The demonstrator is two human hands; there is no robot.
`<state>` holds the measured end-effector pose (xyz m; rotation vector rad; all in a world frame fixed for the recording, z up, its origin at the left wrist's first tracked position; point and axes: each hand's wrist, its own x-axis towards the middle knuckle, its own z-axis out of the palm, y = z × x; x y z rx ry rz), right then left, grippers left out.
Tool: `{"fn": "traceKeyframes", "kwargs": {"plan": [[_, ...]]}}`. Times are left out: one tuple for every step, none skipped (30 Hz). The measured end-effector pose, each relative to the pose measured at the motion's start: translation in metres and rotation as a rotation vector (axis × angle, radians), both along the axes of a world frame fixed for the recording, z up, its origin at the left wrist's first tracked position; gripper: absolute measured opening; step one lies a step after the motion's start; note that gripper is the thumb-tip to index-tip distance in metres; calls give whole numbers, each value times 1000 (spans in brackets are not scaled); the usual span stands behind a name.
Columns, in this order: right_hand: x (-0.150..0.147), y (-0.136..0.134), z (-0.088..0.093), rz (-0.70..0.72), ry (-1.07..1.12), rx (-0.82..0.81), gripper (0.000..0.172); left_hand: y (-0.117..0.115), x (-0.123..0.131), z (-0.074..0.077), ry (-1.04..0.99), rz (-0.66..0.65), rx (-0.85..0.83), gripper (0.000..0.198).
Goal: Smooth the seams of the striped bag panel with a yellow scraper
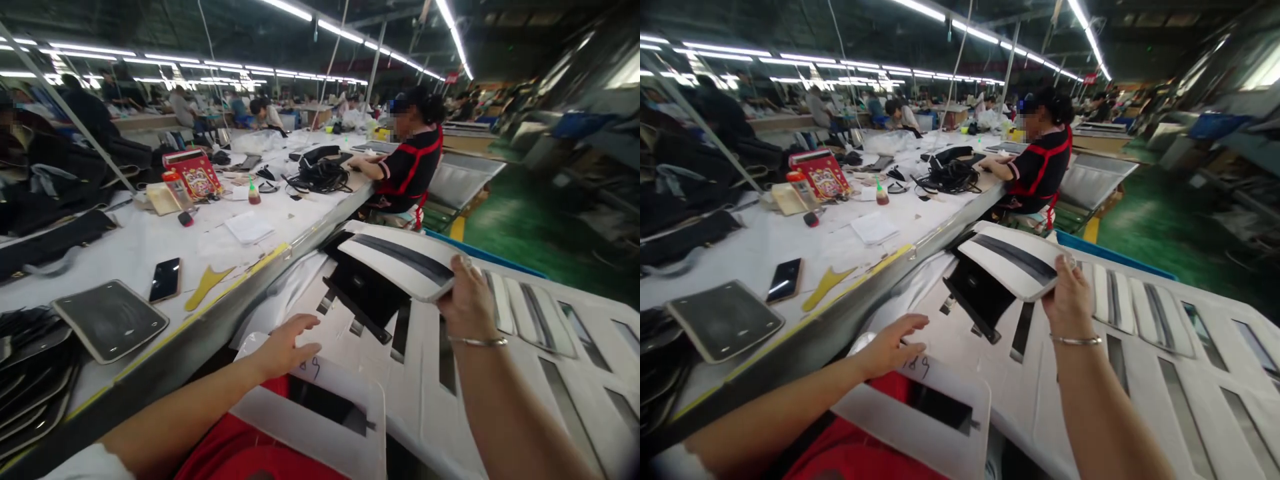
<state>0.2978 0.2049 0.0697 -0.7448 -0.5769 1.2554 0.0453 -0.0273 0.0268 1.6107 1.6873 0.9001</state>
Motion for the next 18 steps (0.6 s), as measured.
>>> {"fn": "traceKeyframes", "kwargs": {"plan": [[-18, -1, 5, 25, -17, 67, 6, -1, -7, -1, -13, 1, 16, 45], [-35, -3, 7, 45, -36, 162, 12, -3, -16, -2, -44, 15, 21, 45], [-51, -6, 6, 75, -68, 256, 19, -4, -25, -3, -87, 40, 12, 45], [-67, -11, 2, 110, -119, 328, 24, -4, -36, -4, -133, 80, -6, 47], [-80, -17, -7, 150, -187, 371, 28, -4, -47, -6, -174, 125, -29, 50], [-93, -25, -20, 199, -278, 372, 28, -2, -58, -8, -204, 172, -58, 53], [-104, -34, -36, 253, -387, 334, 28, 1, -70, -10, -220, 215, -88, 57], [-115, -43, -55, 319, -501, 260, 28, 6, -83, -14, -223, 249, -121, 60], [-125, -51, -75, 415, -609, 148, 28, 12, -94, -19, -217, 277, -151, 63], [-134, -57, -95, 526, -685, 0, 25, 19, -105, -26, -209, 298, -188, 66], [-141, -61, -114, 661, -724, -158, 21, 27, -115, -34, -197, 314, -234, 68], [-146, -62, -131, 711, -732, -231, 16, 36, -123, -44, -184, 333, -279, 70], [-148, -61, -145, 742, -735, -292, 13, 45, -129, -54, -162, 335, -316, 71], [-148, -58, -156, 768, -738, -337, 12, 55, -133, -65, -134, 332, -331, 69], [-147, -54, -165, 783, -747, -363, 14, 64, -135, -75, -112, 336, -340, 66], [-143, -50, -171, 806, -764, -386, 18, 72, -135, -85, -100, 345, -347, 62], [-139, -45, -175, 834, -788, -401, 21, 80, -133, -94, -104, 363, -354, 57], [-135, -41, -178, 861, -815, -407, 24, 88, -131, -102, -127, 389, -369, 53]]}}
